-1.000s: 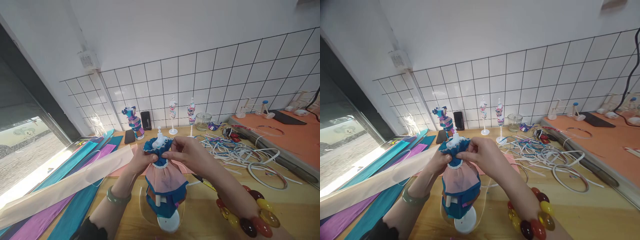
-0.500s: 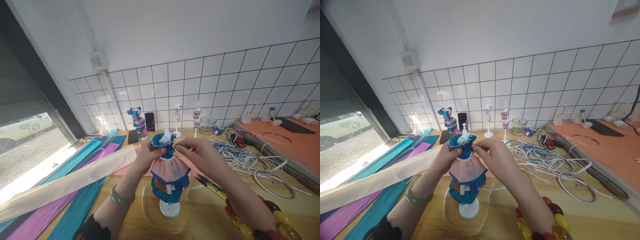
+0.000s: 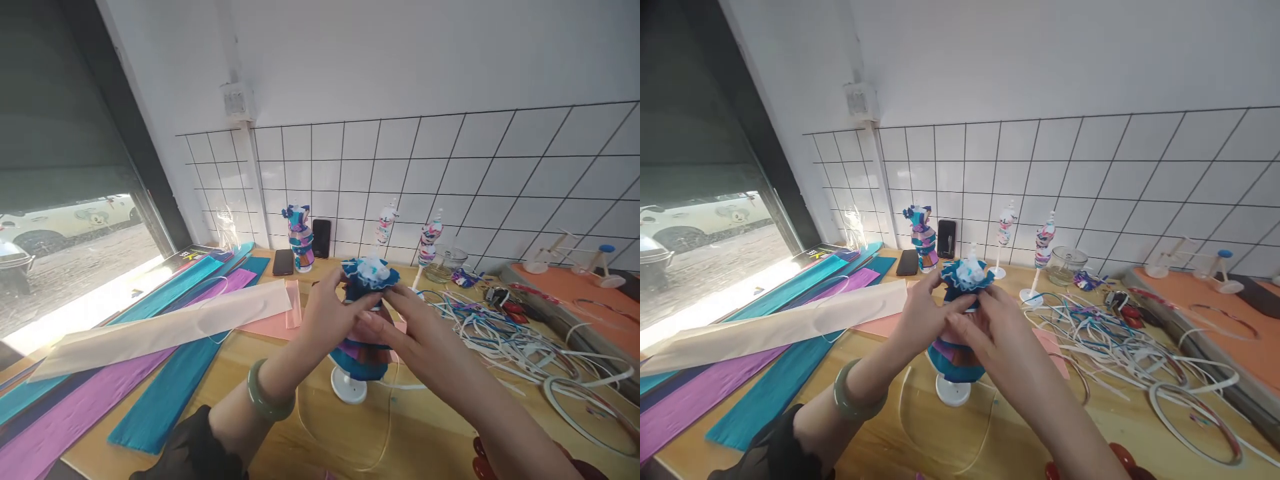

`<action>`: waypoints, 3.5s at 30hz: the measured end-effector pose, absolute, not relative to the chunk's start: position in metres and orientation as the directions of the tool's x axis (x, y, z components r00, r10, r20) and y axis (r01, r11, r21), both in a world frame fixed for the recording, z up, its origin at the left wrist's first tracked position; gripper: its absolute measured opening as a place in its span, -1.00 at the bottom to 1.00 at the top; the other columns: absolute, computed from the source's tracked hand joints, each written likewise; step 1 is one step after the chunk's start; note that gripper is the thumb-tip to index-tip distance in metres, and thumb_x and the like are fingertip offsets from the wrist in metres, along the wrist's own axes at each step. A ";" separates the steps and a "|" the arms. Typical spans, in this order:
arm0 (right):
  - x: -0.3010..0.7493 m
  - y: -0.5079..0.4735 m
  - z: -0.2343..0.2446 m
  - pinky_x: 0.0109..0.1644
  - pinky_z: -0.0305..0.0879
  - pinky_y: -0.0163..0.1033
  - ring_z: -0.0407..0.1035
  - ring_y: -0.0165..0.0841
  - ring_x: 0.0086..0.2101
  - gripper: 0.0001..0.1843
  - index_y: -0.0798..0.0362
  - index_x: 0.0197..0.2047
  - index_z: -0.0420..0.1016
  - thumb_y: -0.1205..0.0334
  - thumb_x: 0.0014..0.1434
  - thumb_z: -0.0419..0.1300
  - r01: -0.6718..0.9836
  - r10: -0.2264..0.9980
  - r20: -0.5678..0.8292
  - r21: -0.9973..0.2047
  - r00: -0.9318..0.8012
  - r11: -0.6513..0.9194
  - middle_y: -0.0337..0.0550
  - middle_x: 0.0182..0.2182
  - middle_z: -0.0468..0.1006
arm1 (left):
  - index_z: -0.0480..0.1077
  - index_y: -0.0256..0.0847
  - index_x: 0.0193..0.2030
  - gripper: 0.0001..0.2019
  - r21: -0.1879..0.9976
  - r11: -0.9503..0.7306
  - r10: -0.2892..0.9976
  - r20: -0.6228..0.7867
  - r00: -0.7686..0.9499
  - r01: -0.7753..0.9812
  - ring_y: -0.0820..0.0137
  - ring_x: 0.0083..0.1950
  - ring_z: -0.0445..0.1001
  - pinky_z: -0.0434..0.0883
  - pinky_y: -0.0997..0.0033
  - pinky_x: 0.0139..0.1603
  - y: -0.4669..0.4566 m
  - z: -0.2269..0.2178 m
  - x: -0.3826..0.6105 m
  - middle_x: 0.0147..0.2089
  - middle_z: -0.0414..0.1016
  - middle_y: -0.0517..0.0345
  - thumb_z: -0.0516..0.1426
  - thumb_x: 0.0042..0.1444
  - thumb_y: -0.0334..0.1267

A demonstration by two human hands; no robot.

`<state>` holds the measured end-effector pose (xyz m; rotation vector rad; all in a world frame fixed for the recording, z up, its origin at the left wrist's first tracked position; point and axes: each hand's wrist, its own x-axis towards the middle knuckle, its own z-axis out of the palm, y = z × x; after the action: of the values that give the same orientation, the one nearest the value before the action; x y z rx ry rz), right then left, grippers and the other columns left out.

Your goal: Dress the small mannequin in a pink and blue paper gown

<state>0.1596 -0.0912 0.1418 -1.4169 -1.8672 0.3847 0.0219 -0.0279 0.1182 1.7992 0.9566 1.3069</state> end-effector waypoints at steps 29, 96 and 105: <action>0.195 -0.071 0.134 -0.23 0.45 -0.06 0.54 -0.09 -0.32 -0.69 0.00 -0.42 0.60 -0.09 -0.05 0.36 0.189 0.981 0.115 -0.978 0.157 0.085 -0.06 -0.41 0.67 | 0.45 -0.21 -0.16 -0.81 0.816 -0.577 0.758 0.552 0.348 -0.036 0.27 -0.05 0.50 0.40 0.22 0.03 -0.033 0.129 0.015 -0.12 0.55 0.04 0.20 0.09 -0.23; 0.180 -0.070 0.129 -0.24 0.37 -0.14 0.43 -0.22 -0.37 -0.83 -0.03 -0.54 0.52 0.09 -0.13 0.36 0.314 0.952 0.282 -0.920 0.119 0.233 -0.21 -0.52 0.57 | 0.54 -0.21 -0.10 -0.76 0.859 -0.507 0.690 0.451 0.566 -0.067 0.29 0.01 0.49 0.39 0.26 0.07 -0.011 0.129 0.000 -0.07 0.59 0.08 0.19 0.13 -0.21; 0.187 -0.067 0.127 -0.06 0.37 -0.07 0.51 -0.14 -0.22 -0.63 -0.01 -0.35 0.68 -0.14 -0.06 0.37 0.274 0.996 0.091 -0.958 0.005 0.086 -0.11 -0.32 0.70 | 0.56 -0.25 -0.13 -0.70 0.965 -0.253 0.721 0.230 0.654 -0.060 0.29 0.02 0.51 0.40 0.27 0.10 0.000 0.122 -0.003 -0.04 0.60 0.04 0.25 0.07 -0.10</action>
<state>0.1871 -0.0669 0.1273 -1.3480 -1.4364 0.9853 -0.0025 -0.0002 0.1224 1.6750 0.5453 0.8127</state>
